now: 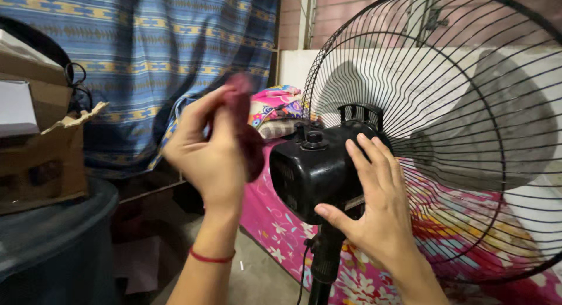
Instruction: The person wipes the front grill, motor housing, stand, and base of a standing electric fan using a damp red cloth. They periodically dip the cloth into a basin of water to re-wet it before continuing to wipe different parts of the fan.
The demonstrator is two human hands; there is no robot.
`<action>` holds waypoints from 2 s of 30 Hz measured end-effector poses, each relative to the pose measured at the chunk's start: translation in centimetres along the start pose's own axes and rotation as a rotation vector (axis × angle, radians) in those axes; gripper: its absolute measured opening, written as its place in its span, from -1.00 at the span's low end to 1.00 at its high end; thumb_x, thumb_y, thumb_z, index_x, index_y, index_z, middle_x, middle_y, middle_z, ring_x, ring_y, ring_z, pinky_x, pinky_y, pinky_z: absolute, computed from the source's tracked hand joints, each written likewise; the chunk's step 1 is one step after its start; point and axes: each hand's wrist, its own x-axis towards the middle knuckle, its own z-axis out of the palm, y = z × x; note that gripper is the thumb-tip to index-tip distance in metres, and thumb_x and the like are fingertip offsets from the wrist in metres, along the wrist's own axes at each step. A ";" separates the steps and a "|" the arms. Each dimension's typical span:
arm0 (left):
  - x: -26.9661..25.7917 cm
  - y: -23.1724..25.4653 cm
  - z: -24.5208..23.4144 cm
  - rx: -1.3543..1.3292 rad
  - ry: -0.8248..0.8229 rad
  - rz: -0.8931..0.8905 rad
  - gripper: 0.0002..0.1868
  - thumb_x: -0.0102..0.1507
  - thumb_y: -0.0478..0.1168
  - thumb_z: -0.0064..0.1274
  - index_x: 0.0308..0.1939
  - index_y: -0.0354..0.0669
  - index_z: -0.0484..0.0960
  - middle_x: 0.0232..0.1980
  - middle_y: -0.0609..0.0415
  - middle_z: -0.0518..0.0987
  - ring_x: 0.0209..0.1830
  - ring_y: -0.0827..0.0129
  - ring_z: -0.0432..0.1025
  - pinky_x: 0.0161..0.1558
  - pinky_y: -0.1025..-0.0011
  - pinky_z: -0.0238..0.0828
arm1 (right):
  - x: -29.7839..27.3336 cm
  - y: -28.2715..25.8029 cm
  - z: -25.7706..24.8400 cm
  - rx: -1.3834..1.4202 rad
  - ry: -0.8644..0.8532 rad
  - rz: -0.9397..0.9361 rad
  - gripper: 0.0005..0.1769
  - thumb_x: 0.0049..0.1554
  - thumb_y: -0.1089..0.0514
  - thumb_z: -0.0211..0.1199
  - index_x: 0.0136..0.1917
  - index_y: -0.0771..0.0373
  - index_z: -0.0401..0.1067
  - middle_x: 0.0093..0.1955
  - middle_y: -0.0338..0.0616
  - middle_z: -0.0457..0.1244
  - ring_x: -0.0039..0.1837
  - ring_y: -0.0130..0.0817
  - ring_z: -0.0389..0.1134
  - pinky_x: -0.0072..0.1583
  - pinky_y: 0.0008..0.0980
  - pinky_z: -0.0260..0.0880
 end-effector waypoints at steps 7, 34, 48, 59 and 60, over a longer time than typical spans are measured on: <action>-3.0 -0.5 3.8 0.613 -0.671 0.609 -0.68 0.16 -0.33 0.12 0.01 -0.21 0.67 -0.25 0.03 0.59 -0.20 0.15 0.54 -0.22 0.25 0.45 | -0.2 0.8 0.9 0.073 0.086 -0.035 0.18 -0.20 -0.25 0.50 0.50 0.39 0.15 0.54 0.12 0.05 0.59 0.16 0.02 0.54 0.06 0.02; -7.4 -9.8 3.8 0.089 -0.035 -0.374 -0.46 0.47 0.07 -0.30 0.28 -0.25 0.50 0.25 -0.16 0.58 0.30 0.08 0.45 0.31 0.26 0.29 | 0.1 3.6 1.4 0.084 0.033 -0.024 -0.26 0.25 -0.14 0.17 0.54 0.32 0.21 0.61 0.09 0.09 0.64 0.11 0.01 0.63 0.02 -0.08; -15.0 -16.6 4.6 -1.113 0.147 -1.127 -0.41 0.45 0.12 -0.42 0.22 -0.18 0.55 0.23 -0.03 0.59 0.20 0.11 0.47 0.31 0.15 0.34 | 0.1 5.9 -0.3 0.428 -0.088 0.100 -0.43 0.30 0.13 -0.08 0.54 0.30 0.26 0.67 0.00 0.07 0.74 -0.11 -0.10 0.67 -0.17 -0.25; -16.6 -2.0 7.0 0.031 0.301 -0.293 -0.40 0.51 -0.13 -0.30 0.58 -0.37 0.08 0.64 -0.30 0.11 0.67 -0.10 0.01 0.60 0.11 -0.18 | -0.1 5.3 -1.8 0.530 -0.077 0.096 -0.41 0.23 0.11 0.13 0.49 0.30 0.24 0.62 0.04 0.08 0.68 -0.11 0.04 0.66 -0.19 -0.09; -16.1 -1.8 6.7 0.118 0.234 -0.235 -0.40 0.51 -0.14 -0.30 0.59 -0.37 0.08 0.65 -0.33 0.09 0.69 -0.13 -0.01 0.61 0.09 -0.20 | 0.0 5.3 -1.5 0.529 -0.065 0.099 -0.42 0.25 0.09 0.14 0.49 0.30 0.24 0.62 0.04 0.08 0.68 -0.11 0.04 0.65 -0.20 -0.08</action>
